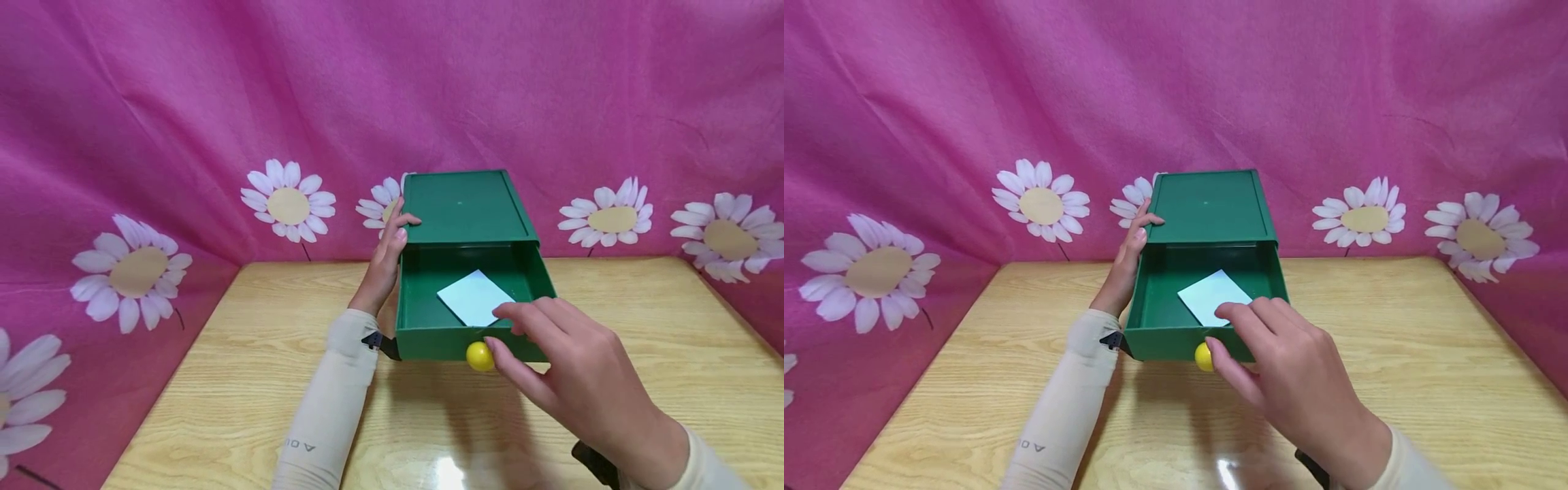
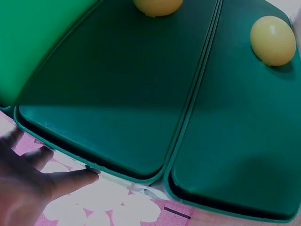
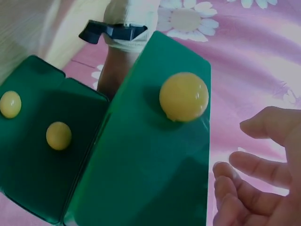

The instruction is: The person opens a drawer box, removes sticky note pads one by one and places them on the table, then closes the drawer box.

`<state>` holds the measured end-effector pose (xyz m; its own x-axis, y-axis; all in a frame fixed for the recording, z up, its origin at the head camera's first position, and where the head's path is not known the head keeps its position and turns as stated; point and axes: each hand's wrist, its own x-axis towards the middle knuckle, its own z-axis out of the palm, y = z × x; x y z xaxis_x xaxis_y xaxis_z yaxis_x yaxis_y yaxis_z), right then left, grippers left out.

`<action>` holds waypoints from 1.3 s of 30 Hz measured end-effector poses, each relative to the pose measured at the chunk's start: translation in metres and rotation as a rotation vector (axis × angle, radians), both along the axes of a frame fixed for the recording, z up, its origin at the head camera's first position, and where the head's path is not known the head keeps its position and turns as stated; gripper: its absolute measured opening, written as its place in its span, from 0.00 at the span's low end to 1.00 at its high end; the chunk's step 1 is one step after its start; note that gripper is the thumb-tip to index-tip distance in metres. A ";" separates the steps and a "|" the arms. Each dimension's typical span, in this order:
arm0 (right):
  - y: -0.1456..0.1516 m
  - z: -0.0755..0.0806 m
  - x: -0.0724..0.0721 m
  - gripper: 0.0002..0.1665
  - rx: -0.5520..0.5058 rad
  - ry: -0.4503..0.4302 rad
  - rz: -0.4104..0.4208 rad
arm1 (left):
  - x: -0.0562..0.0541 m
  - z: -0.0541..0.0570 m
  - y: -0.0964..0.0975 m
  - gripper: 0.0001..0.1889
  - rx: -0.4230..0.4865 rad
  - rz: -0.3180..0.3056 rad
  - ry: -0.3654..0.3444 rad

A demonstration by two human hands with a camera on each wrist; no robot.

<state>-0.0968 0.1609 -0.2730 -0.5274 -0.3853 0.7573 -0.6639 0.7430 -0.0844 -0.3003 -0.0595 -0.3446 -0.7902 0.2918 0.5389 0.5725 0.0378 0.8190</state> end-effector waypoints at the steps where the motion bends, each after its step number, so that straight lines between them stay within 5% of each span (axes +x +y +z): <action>1: 0.001 0.002 -0.001 0.31 -0.001 -0.001 0.006 | 0.000 0.000 0.000 0.23 -0.001 -0.003 -0.002; 8: 0.009 0.014 -0.016 0.28 -0.019 -0.027 0.078 | 0.000 -0.001 0.000 0.22 0.024 -0.018 0.002; 13: 0.016 0.020 -0.030 0.13 0.003 -0.129 0.062 | -0.002 -0.001 0.001 0.23 0.024 -0.004 0.009; 24: 0.021 0.020 -0.061 0.11 0.039 -0.323 0.039 | 0.000 0.000 0.003 0.22 0.047 -0.021 -0.007; 32: 0.020 0.021 -0.074 0.17 0.123 -0.503 0.007 | 0.020 0.017 0.006 0.21 0.062 -0.043 -0.034; 39: 0.014 0.026 -0.083 0.19 0.250 -0.630 -0.023 | 0.022 0.017 0.005 0.20 0.079 -0.024 -0.034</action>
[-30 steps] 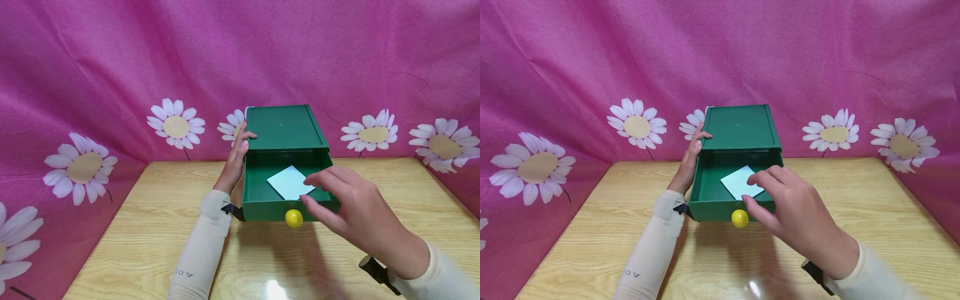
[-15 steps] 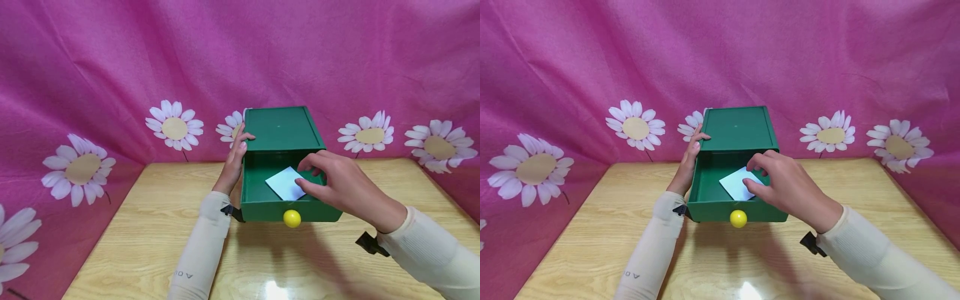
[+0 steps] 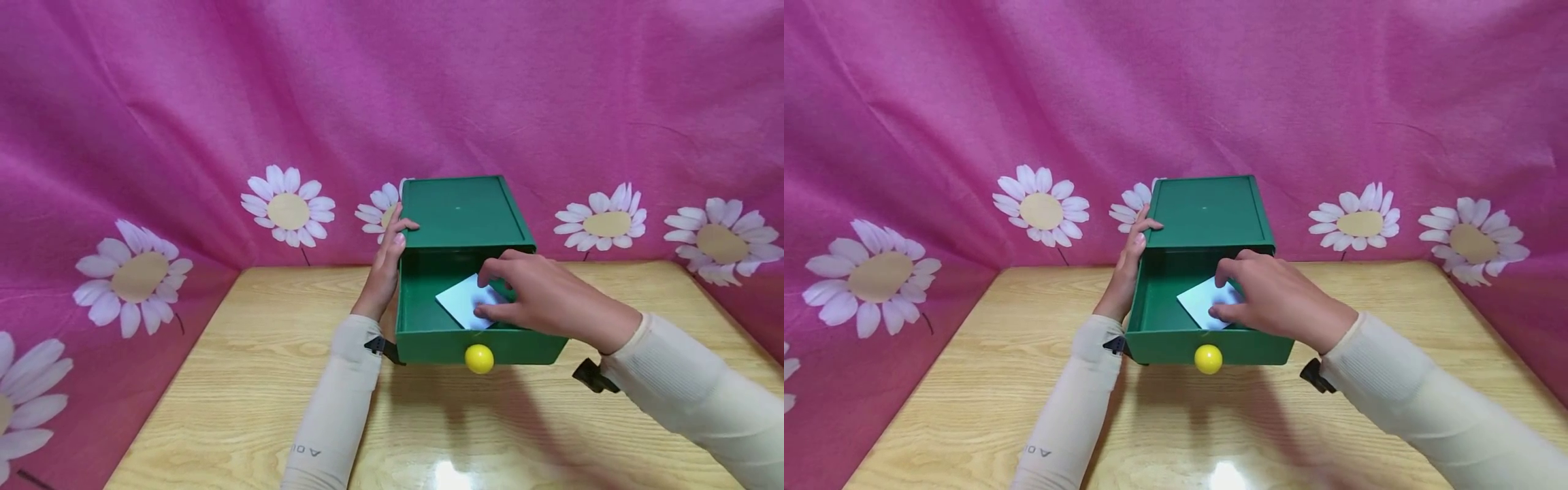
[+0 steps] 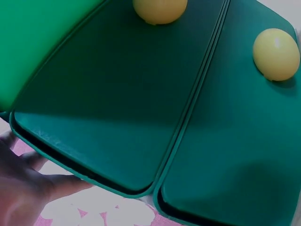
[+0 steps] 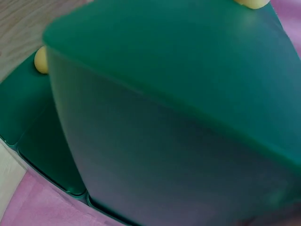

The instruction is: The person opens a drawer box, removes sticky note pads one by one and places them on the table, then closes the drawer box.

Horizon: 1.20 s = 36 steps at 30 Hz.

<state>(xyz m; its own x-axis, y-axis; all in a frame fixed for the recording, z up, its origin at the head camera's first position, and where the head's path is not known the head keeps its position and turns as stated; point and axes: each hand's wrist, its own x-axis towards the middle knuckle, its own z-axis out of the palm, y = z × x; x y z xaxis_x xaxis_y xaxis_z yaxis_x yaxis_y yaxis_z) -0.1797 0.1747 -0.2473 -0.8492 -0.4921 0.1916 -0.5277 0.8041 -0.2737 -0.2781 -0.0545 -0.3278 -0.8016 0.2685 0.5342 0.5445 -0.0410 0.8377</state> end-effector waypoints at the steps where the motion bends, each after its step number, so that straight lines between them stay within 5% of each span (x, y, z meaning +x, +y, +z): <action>1: -0.001 0.001 -0.001 0.19 0.017 -0.014 0.000 | 0.002 0.002 -0.001 0.21 0.002 -0.003 0.001; 9: -0.007 0.001 -0.010 0.28 0.143 -0.091 0.011 | 0.002 0.003 -0.005 0.22 -0.025 -0.022 0.032; 14: -0.009 -0.001 -0.014 0.30 0.188 -0.083 0.014 | -0.016 -0.014 -0.004 0.22 -0.018 -0.005 0.035; 21: -0.013 -0.009 -0.018 0.33 0.211 -0.062 -0.002 | 0.003 0.003 -0.004 0.21 -0.023 -0.019 0.019; 28: -0.015 -0.011 -0.019 0.34 0.231 -0.025 0.002 | 0.005 0.005 -0.005 0.21 -0.028 -0.006 0.016; 36: -0.013 -0.013 -0.021 0.31 0.230 0.015 0.041 | -0.022 -0.019 -0.003 0.22 -0.017 -0.012 0.043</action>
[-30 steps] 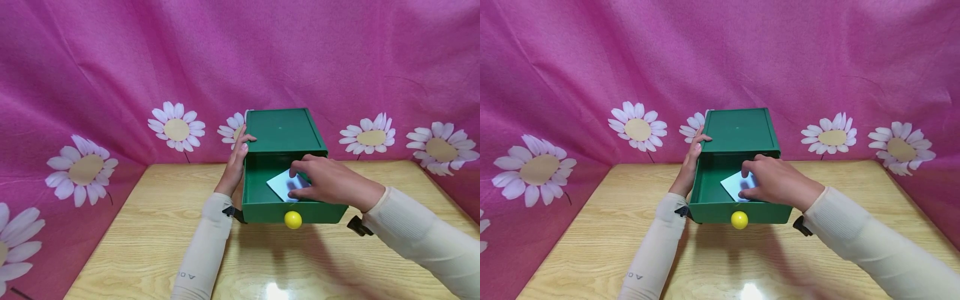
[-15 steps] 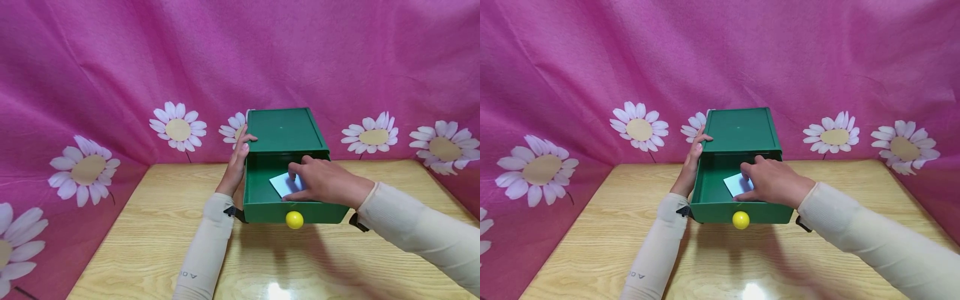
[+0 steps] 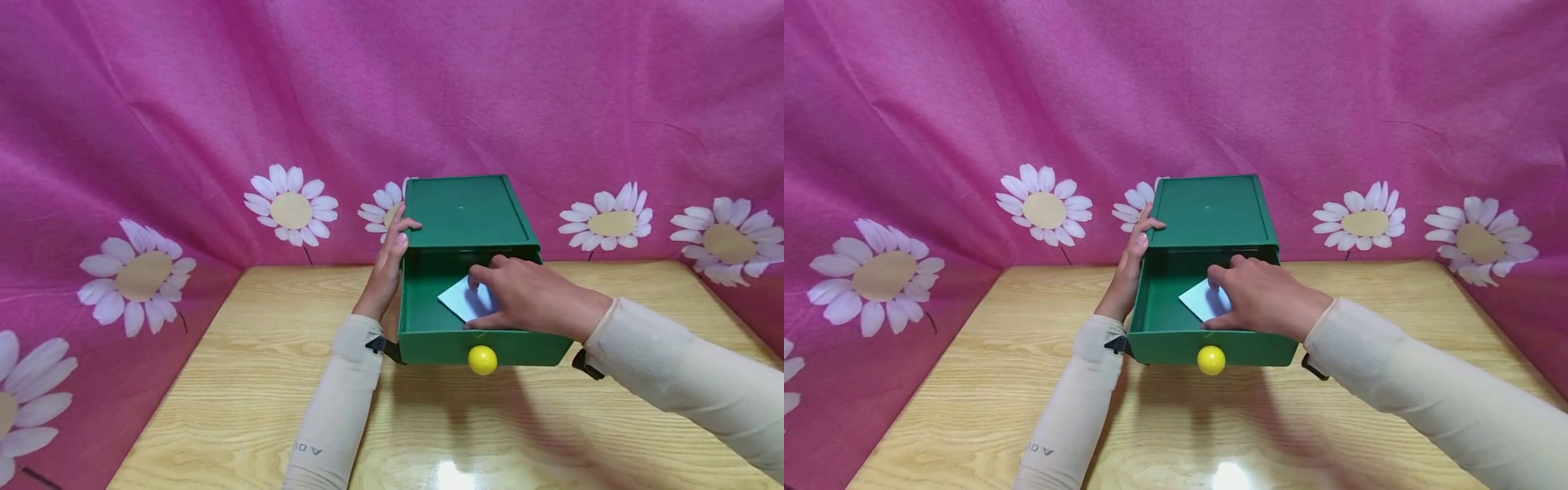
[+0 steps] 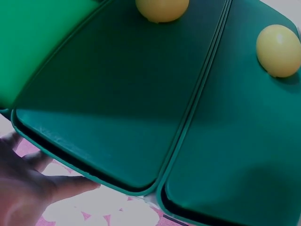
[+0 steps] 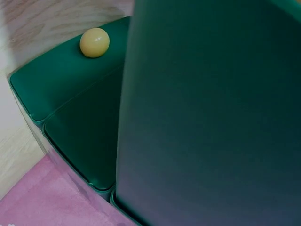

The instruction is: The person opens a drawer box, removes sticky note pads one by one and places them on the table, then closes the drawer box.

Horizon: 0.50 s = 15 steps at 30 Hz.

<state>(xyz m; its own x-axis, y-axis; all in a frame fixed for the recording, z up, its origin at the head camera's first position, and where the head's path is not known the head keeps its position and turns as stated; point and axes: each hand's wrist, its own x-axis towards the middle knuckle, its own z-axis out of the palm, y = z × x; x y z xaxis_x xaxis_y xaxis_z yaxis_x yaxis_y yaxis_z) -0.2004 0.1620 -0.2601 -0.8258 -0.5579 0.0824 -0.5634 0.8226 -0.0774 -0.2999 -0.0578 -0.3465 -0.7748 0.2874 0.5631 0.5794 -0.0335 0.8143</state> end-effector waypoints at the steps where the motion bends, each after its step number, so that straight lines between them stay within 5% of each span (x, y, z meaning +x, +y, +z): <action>1: 0.000 0.000 0.000 0.30 0.001 0.002 0.002 | -0.002 -0.002 0.000 0.22 -0.001 0.002 0.003; 15: 0.004 0.007 0.002 0.26 0.005 -0.085 0.044 | -0.002 -0.003 0.000 0.23 -0.012 0.026 -0.013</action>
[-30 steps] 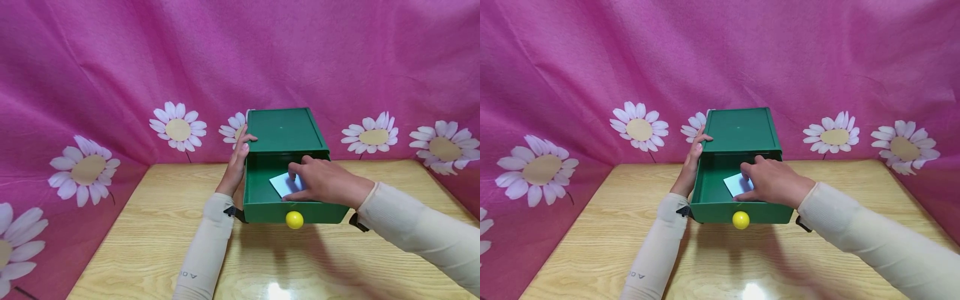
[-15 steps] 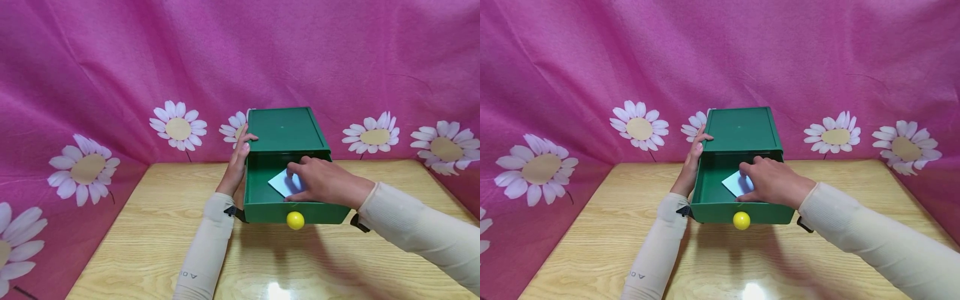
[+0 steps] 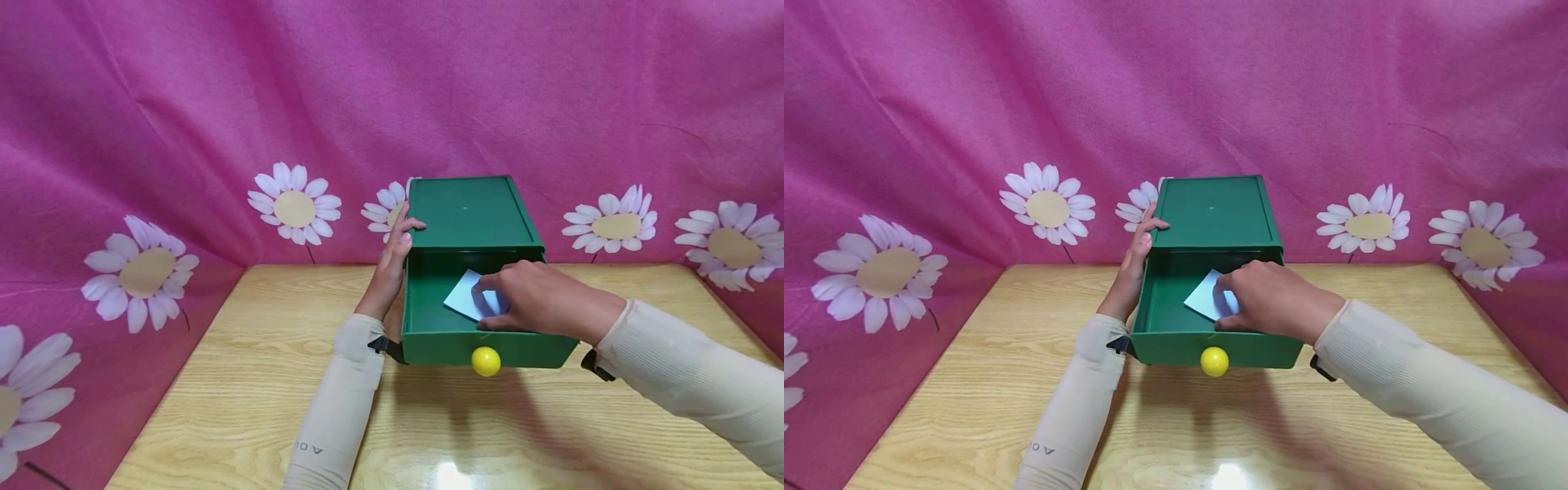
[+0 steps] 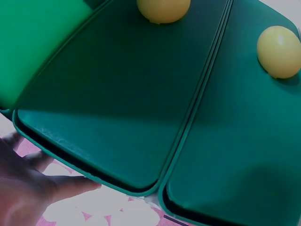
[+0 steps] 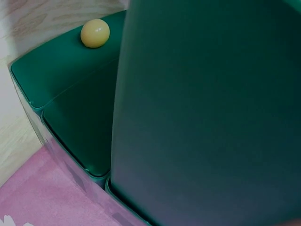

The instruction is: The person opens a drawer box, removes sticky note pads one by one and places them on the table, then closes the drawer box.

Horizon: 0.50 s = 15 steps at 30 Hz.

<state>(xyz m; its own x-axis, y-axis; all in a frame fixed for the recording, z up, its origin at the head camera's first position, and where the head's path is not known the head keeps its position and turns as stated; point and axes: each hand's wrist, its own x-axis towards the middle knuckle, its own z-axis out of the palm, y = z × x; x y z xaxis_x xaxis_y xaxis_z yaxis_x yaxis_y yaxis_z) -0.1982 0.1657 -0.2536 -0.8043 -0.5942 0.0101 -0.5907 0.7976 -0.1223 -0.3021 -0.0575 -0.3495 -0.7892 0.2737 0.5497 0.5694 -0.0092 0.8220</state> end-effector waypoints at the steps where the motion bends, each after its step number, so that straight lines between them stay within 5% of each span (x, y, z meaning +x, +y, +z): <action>1: 0.000 0.000 0.000 0.26 0.001 0.002 0.000 | 0.000 0.000 0.000 0.23 0.002 -0.001 0.000; 15: 0.000 -0.003 -0.001 0.28 0.005 0.086 -0.017 | 0.007 0.008 -0.002 0.22 0.006 -0.045 -0.004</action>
